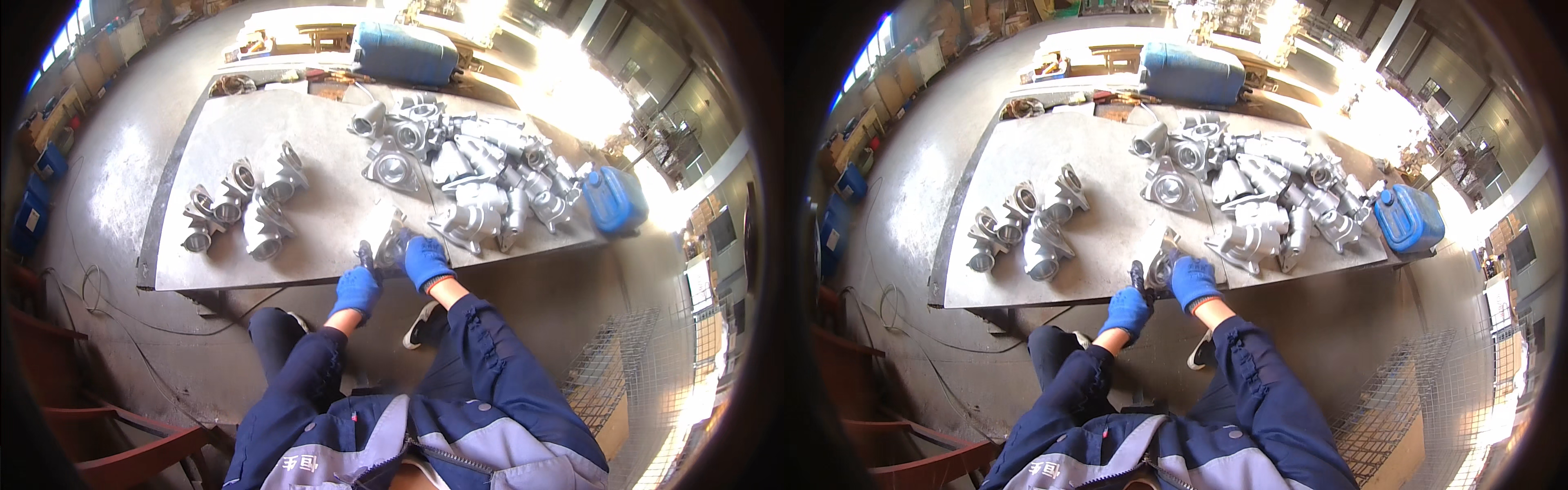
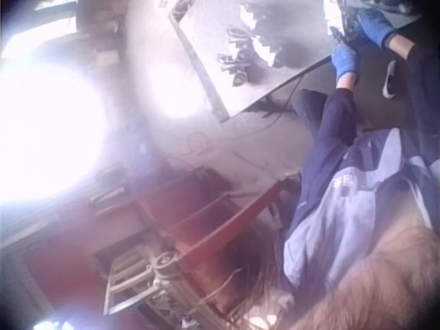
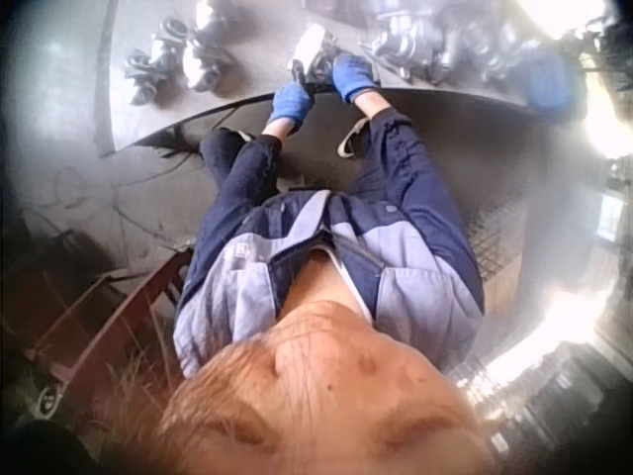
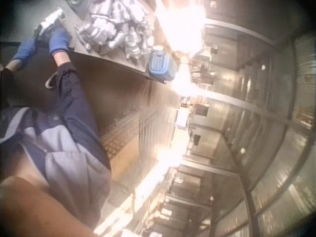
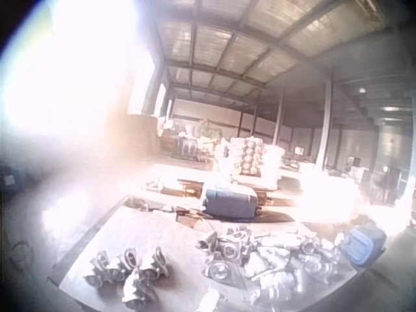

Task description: The person repeatedly picks up small silver metal castings from a pile on a metal workbench, turns them over in gloved hands, and places them into a growing stack on the left side of the table. The person continues this one-at-a-time handling throughout the clip.

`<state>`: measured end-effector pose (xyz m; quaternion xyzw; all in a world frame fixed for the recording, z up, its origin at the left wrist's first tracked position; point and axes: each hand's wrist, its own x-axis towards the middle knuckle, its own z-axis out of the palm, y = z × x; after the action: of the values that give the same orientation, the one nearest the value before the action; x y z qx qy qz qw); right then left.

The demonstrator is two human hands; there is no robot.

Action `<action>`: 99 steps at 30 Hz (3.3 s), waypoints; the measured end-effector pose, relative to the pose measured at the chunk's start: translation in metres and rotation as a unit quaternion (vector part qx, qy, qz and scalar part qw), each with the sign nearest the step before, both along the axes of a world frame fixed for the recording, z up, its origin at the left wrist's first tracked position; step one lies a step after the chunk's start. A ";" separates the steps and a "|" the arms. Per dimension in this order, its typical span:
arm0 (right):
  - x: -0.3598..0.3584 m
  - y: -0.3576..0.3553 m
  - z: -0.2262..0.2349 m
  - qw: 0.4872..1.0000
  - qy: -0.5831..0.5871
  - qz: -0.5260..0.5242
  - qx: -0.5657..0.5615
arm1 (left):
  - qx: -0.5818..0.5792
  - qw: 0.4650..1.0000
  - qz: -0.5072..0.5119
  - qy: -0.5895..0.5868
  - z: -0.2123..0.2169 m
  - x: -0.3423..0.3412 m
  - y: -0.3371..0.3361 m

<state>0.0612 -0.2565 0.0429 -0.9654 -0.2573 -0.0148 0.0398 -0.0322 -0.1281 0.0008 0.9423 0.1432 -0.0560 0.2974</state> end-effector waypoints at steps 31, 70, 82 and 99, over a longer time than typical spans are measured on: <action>-0.010 0.043 0.015 0.997 -0.008 -0.033 -0.072 | -0.079 0.946 -0.207 -0.237 0.057 0.131 0.057; -0.017 0.035 -0.041 0.888 0.092 -0.019 0.450 | -0.508 0.832 0.133 -0.179 -0.024 0.022 0.056; 0.031 0.005 -0.048 0.722 0.386 -0.077 0.569 | -0.471 0.850 0.021 -0.237 0.017 0.083 0.058; 0.036 0.015 -0.008 0.984 -0.141 -0.088 0.063 | -0.369 0.902 -0.022 -0.224 0.034 0.128 0.051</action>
<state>0.0974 -0.2418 0.0352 -0.9680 -0.1728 -0.1708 0.0626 0.0954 -0.0768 0.0343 0.7558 0.0213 0.1008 0.6467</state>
